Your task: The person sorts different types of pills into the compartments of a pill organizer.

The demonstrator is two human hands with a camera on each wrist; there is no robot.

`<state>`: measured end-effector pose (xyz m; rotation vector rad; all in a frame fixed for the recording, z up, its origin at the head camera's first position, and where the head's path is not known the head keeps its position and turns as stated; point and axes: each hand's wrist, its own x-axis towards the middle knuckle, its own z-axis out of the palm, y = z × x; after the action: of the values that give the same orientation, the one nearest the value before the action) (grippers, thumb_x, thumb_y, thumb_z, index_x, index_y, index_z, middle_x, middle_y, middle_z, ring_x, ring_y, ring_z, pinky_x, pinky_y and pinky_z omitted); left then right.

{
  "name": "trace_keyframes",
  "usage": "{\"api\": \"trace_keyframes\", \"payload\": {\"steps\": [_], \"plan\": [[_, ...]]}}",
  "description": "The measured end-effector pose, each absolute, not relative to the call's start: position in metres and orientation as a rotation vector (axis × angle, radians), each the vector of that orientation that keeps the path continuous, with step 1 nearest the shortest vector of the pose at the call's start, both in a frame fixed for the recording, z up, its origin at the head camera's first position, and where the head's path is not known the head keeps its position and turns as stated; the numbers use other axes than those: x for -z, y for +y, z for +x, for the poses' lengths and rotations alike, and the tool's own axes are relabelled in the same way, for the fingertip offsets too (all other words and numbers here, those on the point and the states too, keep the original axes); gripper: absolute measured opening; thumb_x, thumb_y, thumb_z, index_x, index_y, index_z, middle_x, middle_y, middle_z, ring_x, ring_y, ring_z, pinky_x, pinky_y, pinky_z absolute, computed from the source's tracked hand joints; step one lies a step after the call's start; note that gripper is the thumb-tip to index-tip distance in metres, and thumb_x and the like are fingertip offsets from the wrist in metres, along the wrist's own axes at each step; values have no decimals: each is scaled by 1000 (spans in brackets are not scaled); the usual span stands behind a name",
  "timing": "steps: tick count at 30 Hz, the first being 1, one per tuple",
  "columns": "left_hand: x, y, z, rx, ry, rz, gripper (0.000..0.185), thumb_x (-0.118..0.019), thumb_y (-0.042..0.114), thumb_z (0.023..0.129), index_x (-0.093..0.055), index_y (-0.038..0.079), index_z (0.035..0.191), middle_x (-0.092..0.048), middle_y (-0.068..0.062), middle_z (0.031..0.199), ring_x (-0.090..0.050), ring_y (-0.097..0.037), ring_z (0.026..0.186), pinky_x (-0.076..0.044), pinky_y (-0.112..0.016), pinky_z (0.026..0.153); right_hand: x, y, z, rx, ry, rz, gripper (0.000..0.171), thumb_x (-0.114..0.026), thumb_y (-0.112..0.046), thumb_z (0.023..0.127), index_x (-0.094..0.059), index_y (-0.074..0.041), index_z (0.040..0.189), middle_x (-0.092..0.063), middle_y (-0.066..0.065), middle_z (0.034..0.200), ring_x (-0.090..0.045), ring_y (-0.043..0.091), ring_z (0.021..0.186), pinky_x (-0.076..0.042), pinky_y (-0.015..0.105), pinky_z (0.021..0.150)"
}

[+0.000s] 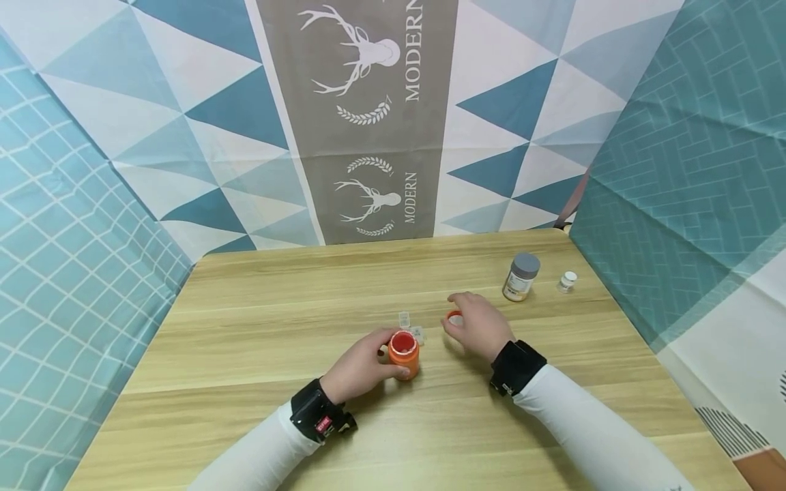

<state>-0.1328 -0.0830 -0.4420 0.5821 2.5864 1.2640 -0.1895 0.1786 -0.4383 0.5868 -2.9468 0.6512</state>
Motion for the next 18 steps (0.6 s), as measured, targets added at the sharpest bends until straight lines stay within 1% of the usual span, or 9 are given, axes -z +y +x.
{"api": "trace_keyframes", "payload": {"steps": [3, 4, 5, 7, 10, 11, 15, 18], "plan": [[442, -85, -130, -1277, 2593, 574, 63, -82, 35, 82, -56, 22, 138, -58, 7, 131, -53, -12, 123, -41, -41, 105, 434, 169, -184, -643, -2854, 712, 39, -69, -29, 92, -66, -3, 120, -67, 12, 115, -64, 28, 107, -52, 45, 89], [441, -86, -129, -1277, 2607, 574, 64, -81, 35, 83, -55, 21, 140, -58, 6, 132, -53, -13, 124, -41, -42, 105, 433, 165, -183, -632, -2842, 763, 37, -69, -29, 92, -66, -3, 119, -68, 11, 113, -65, 26, 102, -53, 43, 86], [439, -87, -129, -1280, 2621, 578, 64, -81, 34, 83, -54, 20, 140, -57, 4, 132, -53, -14, 123, -41, -42, 105, 433, 161, -181, -608, -2834, 809, 37, -69, -29, 92, -66, -4, 118, -68, 11, 113, -65, 25, 101, -53, 42, 85], [435, -90, -128, -1282, 2655, 586, 66, -80, 32, 85, -51, 16, 142, -54, -1, 134, -54, -17, 122, -42, -43, 105, 434, 155, -180, -579, -2830, 888, 37, -71, -28, 91, -66, -3, 118, -69, 11, 111, -66, 24, 99, -53, 42, 86], [429, -93, -130, -1285, 2690, 588, 67, -78, 28, 86, -48, 13, 144, -49, -5, 133, -56, -19, 118, -45, -42, 102, 439, 146, -181, -529, -2846, 959, 41, -73, -29, 89, -66, -2, 119, -69, 11, 111, -66, 25, 100, -53, 42, 88], [428, -95, -132, -1286, 2697, 588, 66, -78, 27, 87, -48, 13, 143, -48, -5, 133, -56, -19, 117, -46, -41, 100, 440, 144, -181, -517, -2852, 971, 41, -74, -29, 89, -66, -2, 119, -69, 11, 112, -65, 25, 103, -52, 43, 90], [427, -100, -142, -1231, 2756, 572, 64, -78, 26, 87, -49, 17, 142, -46, -4, 133, -57, -19, 114, -47, -41, 97, 446, 134, -183, -510, -2881, 1003, 42, -75, -30, 88, -66, -3, 119, -69, 9, 110, -65, 23, 103, -52, 40, 89], [429, -102, -148, -1135, 2852, 582, 60, -81, 27, 84, -53, 19, 137, -53, -2, 132, -56, -19, 111, -48, -41, 94, 448, 129, -185, -512, -2890, 1030, 41, -76, -28, 87, -67, -3, 118, -68, 7, 106, -64, 21, 98, -52, 39, 86]]}}
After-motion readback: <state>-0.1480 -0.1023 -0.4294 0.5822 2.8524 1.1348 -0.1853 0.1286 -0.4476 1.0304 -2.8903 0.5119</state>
